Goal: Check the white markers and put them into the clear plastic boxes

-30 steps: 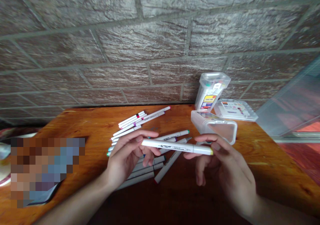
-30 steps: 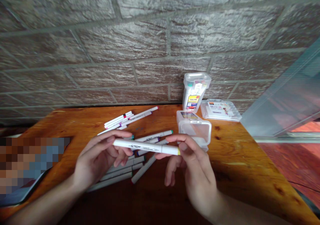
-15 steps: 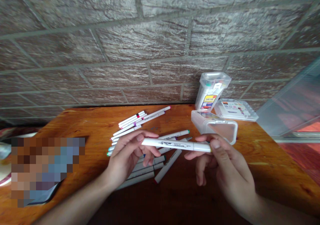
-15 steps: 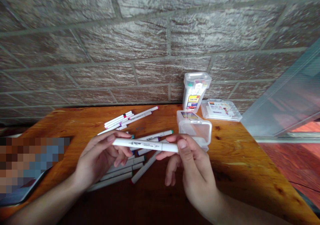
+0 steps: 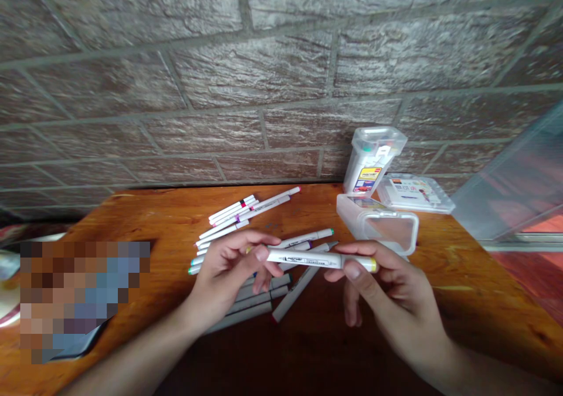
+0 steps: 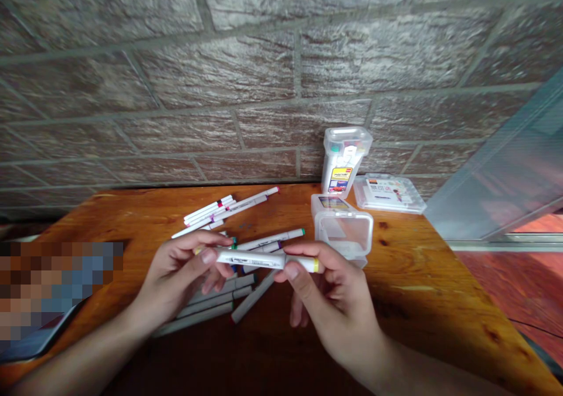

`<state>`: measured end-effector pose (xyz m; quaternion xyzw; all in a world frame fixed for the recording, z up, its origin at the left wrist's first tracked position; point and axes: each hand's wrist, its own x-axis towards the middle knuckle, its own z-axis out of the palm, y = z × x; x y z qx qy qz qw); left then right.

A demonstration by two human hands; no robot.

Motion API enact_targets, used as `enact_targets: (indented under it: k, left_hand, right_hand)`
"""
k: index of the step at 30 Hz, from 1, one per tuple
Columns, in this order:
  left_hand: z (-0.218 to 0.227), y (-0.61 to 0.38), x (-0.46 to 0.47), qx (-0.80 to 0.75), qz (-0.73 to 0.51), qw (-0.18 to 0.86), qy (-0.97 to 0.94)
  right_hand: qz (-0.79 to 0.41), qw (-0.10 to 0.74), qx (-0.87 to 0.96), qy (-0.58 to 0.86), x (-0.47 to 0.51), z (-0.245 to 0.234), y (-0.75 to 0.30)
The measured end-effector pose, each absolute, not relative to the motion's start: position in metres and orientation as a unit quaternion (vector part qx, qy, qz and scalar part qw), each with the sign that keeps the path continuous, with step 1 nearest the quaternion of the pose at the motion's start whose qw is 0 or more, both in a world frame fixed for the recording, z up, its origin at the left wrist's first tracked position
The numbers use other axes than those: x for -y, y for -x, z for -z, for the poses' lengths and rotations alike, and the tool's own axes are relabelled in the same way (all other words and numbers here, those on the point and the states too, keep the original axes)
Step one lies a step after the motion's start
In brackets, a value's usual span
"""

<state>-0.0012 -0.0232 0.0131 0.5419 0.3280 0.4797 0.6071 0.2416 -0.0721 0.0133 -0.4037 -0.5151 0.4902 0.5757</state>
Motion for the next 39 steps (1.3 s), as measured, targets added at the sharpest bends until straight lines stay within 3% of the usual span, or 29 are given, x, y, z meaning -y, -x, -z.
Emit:
enact_targets:
  k: [27, 39]
  left_hand:
    - [-0.0189, -0.0015, 0.0269, -0.344, -0.458, 0.586, -0.573]
    - [-0.0124, 0.0015, 0.0248, -0.306, -0.459, 0.606, -0.573]
  right_hand:
    - [-0.484, 0.565, 0.528, 0.409, 0.0716, -0.0117, -0.2426]
    - [-0.552, 0.570, 0.475, 0.380, 0.0700, -0.0111, -0.2433]
